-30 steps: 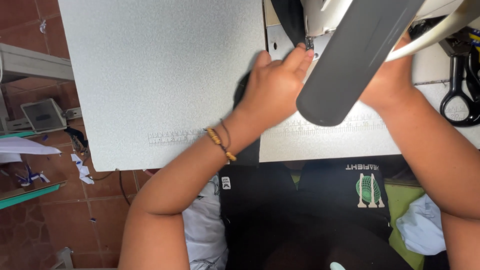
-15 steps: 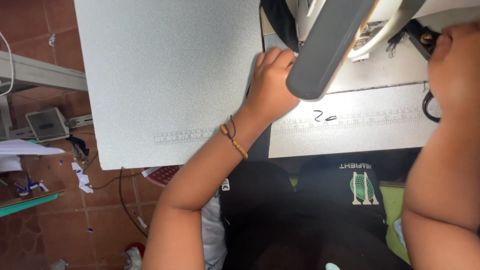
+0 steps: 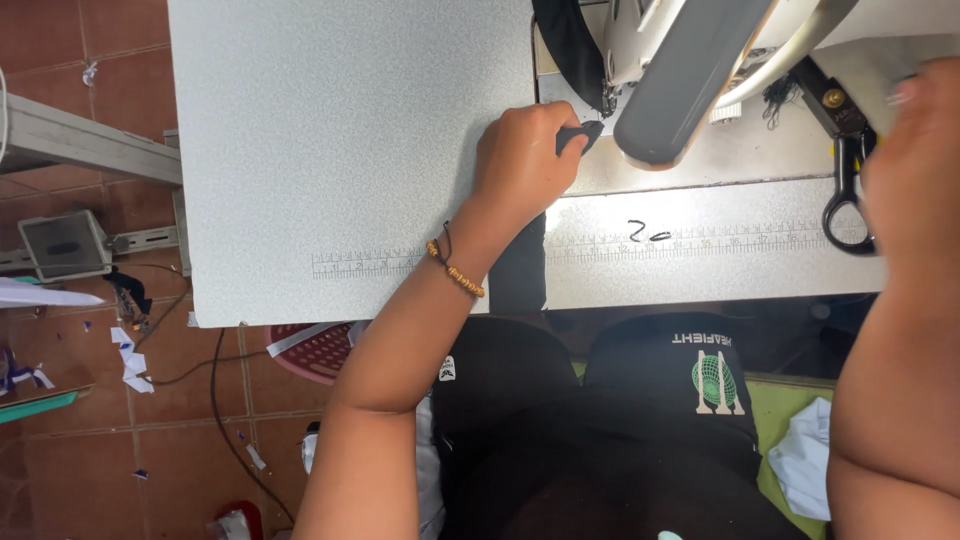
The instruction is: Folding and sewing small strips of black fabric using an industrial sewing machine.
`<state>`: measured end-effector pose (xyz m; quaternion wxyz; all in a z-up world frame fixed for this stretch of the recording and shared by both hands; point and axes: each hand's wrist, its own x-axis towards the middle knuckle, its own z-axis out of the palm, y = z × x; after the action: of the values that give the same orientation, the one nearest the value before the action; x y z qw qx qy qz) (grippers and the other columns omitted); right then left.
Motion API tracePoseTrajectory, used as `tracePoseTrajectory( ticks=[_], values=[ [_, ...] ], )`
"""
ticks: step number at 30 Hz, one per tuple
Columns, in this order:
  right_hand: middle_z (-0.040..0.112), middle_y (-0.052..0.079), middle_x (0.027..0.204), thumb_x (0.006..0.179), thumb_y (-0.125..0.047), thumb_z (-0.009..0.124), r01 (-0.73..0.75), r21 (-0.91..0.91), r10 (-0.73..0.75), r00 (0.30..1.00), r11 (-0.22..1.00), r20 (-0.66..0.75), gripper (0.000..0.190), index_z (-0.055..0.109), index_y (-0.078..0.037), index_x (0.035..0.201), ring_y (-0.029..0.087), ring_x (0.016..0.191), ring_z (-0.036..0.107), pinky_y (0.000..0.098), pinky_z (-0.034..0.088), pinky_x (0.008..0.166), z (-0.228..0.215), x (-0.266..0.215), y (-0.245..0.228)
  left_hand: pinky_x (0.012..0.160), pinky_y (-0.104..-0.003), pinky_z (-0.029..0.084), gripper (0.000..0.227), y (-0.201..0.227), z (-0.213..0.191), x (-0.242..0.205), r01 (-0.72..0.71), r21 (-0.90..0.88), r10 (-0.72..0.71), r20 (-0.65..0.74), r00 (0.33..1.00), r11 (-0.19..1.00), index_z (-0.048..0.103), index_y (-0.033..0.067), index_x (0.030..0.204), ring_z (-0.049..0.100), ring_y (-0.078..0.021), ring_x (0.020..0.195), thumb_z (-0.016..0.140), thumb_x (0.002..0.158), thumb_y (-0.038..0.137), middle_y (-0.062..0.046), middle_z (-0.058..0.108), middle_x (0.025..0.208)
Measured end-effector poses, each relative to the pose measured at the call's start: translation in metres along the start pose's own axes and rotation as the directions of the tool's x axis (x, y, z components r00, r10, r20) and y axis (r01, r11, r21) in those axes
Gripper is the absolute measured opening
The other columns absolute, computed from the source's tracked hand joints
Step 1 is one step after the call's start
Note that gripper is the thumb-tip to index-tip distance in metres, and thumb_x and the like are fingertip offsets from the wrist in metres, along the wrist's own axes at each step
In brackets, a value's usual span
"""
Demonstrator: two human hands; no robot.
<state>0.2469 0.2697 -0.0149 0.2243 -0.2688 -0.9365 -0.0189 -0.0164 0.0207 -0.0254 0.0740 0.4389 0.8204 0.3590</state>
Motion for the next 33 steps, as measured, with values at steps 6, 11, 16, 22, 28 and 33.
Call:
tracePoseTrajectory(
  ticks=[6, 11, 16, 22, 28, 33],
  values=[
    [0.066, 0.013, 0.085, 0.105, -0.036, 0.053, 0.25, 0.05, -0.253, 0.922, 0.967, 0.294, 0.03, 0.062, -0.008, 0.111, 0.035, 0.08, 0.064, 0.0459, 0.049, 0.061, 0.008, 0.026, -0.136, 0.047, -0.037, 0.043, 0.017, 0.005, -0.009, 0.002, 0.05, 0.023, -0.053, 0.116, 0.992, 0.998, 0.071, 0.0117, 0.084, 0.059, -0.0224, 0.053, 0.069, 0.085, 0.028, 0.0, 0.064, 0.055],
    [0.062, -0.005, 0.09, 0.096, -0.012, 0.055, 0.419, -0.225, -0.393, 0.907, 0.879, 0.152, 0.016, 0.061, -0.026, 0.09, 0.024, 0.068, 0.058, 0.0313, 0.036, 0.039, 0.048, 0.038, -0.148, 0.049, -0.037, 0.045, 0.016, 0.005, -0.01, 0.0, 0.023, 0.021, -0.026, 0.13, 0.991, 0.999, 0.071, 0.0117, 0.085, 0.061, -0.0227, 0.057, 0.069, 0.085, 0.028, -0.001, 0.066, 0.059],
    [0.063, 0.012, 0.105, 0.106, -0.026, 0.046, 0.278, -0.043, -0.23, 0.864, 0.96, 0.447, 0.019, 0.056, -0.01, 0.105, 0.038, 0.091, 0.062, 0.0454, 0.05, 0.055, 0.028, 0.052, -0.159, 0.052, -0.037, 0.046, 0.018, 0.007, -0.01, 0.0, 0.006, -0.029, -0.002, 0.136, 0.991, 1.0, 0.074, 0.0128, 0.092, 0.064, -0.0227, 0.062, 0.068, 0.083, 0.027, 0.0, 0.071, 0.067],
    [0.062, 0.006, 0.089, 0.096, -0.026, 0.049, 0.314, -0.321, -0.257, 0.944, 0.894, 0.208, 0.024, 0.069, -0.018, 0.104, 0.031, 0.087, 0.058, 0.0377, 0.047, 0.054, 0.028, 0.029, -0.059, 0.057, -0.019, 0.045, 0.009, 0.044, -0.08, -0.025, 0.195, -0.56, -0.028, 0.293, 0.956, 0.805, 0.06, 0.0112, 0.079, 0.04, -0.0038, 0.058, 0.061, 0.087, 0.012, 0.007, 0.045, 0.06],
    [0.058, 0.019, 0.116, 0.094, 0.007, 0.07, 0.287, -0.244, -0.333, 0.927, 0.926, -0.172, 0.042, 0.078, 0.003, 0.134, 0.035, 0.103, 0.055, 0.0428, 0.054, 0.078, 0.015, 0.015, 0.011, 0.072, -0.021, 0.062, 0.01, 0.077, -0.088, -0.08, 0.196, -0.839, -0.048, 0.199, 0.979, 0.507, 0.075, 0.0048, 0.089, 0.072, -0.0121, 0.076, 0.077, 0.081, 0.008, -0.007, 0.075, 0.083],
    [0.07, 0.025, 0.105, 0.118, 0.012, 0.059, 0.358, 0.175, -0.238, 0.844, 0.917, -0.481, 0.017, 0.074, 0.015, 0.113, 0.042, 0.096, 0.059, 0.0484, 0.046, 0.084, -0.049, -0.021, -0.098, 0.053, -0.018, 0.051, 0.022, 0.115, -0.082, -0.107, 0.183, -0.909, -0.255, 0.089, 0.963, 0.374, 0.06, 0.0152, 0.069, 0.063, -0.0053, 0.06, 0.081, 0.075, 0.013, 0.001, 0.067, 0.067]
  ],
)
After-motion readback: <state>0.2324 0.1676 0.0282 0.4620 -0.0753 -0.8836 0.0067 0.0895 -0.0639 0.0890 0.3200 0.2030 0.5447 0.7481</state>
